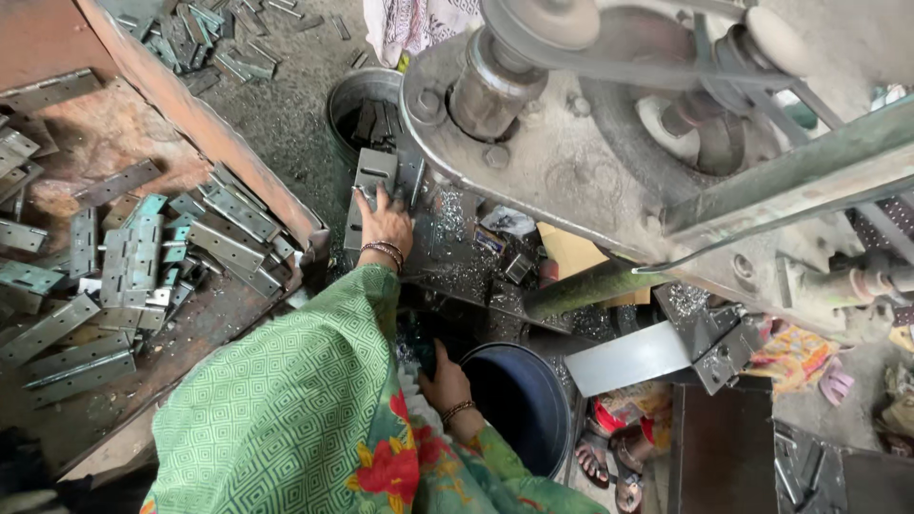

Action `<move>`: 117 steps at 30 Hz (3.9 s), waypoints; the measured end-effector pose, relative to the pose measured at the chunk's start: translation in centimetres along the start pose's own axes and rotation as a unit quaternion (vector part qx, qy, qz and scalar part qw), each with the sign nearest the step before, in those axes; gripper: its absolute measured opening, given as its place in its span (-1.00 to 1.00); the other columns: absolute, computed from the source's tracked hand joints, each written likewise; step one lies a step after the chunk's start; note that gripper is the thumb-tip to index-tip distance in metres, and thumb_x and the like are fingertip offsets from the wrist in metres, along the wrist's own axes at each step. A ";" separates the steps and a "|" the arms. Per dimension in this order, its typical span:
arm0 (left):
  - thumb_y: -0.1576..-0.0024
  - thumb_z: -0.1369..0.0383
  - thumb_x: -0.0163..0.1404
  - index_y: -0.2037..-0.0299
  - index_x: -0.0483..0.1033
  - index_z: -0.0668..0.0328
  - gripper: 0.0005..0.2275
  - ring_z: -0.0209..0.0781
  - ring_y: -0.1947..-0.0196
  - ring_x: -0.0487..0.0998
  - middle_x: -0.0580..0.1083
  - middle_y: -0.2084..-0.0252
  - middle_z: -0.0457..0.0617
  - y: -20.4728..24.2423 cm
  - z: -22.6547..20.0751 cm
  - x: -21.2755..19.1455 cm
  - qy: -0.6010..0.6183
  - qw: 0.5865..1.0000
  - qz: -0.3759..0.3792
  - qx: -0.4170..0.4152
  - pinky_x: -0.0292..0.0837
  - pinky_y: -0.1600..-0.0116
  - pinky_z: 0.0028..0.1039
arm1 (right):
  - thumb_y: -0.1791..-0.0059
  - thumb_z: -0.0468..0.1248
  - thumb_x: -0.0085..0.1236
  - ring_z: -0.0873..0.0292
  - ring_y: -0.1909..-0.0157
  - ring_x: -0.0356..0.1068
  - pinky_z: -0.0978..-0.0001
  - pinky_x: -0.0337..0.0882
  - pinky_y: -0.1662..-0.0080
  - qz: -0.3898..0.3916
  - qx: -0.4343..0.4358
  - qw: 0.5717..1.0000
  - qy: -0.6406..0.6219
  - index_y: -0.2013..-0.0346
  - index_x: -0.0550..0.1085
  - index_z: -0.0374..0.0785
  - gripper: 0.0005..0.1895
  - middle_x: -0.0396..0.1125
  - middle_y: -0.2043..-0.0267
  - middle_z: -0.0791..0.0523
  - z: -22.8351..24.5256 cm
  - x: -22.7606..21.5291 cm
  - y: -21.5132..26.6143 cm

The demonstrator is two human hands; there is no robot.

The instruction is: The person operates a manual press machine in a workshop. They repeatedly pick up small metal pieces, place them into the press, activate the machine, and then remove the processed pieces, placing them into a pile.

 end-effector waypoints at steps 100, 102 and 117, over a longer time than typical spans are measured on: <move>-0.30 0.11 -0.26 -0.12 0.53 0.07 -0.62 0.10 -0.52 -0.03 0.31 -0.36 -0.10 7.7 -1.0 1.5 0.009 0.997 -0.067 0.022 -0.26 -0.44 0.35 | 0.13 -0.08 0.28 -0.29 0.16 0.49 -0.13 0.50 0.12 -0.047 -0.028 0.998 0.039 -0.44 0.07 -0.16 -0.08 0.47 0.19 -0.18 -0.7 2.0 -1.6; -0.30 0.13 -0.26 -0.12 0.54 0.06 -0.63 0.10 -0.50 -0.02 0.31 -0.36 -0.11 7.2 -0.7 1.3 0.003 0.995 -0.094 0.012 -0.27 -0.44 0.35 | 0.14 -0.09 0.29 -0.29 0.16 0.49 -0.13 0.51 0.14 -0.066 -0.052 0.996 0.017 -0.43 0.07 -0.17 -0.07 0.47 0.18 -0.17 -1.1 2.8 -2.9; -0.36 0.09 -0.31 -0.11 0.56 0.00 -0.61 0.11 -0.50 -0.01 0.39 -0.28 -0.13 4.7 -0.5 -0.2 -0.003 0.999 -0.027 -0.016 -0.27 -0.43 0.40 | 0.10 -0.05 0.26 -0.30 0.15 0.49 -0.13 0.51 0.14 -0.039 -0.057 0.997 0.045 -0.42 0.11 -0.19 -0.12 0.47 0.16 -0.22 0.0 -0.2 -1.5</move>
Point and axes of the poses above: each hand's wrist, its own y-axis away from the middle knuckle, its own x-axis out of the palm, z = x × y, the point moved 7 cm from there along -y, towards the middle knuckle
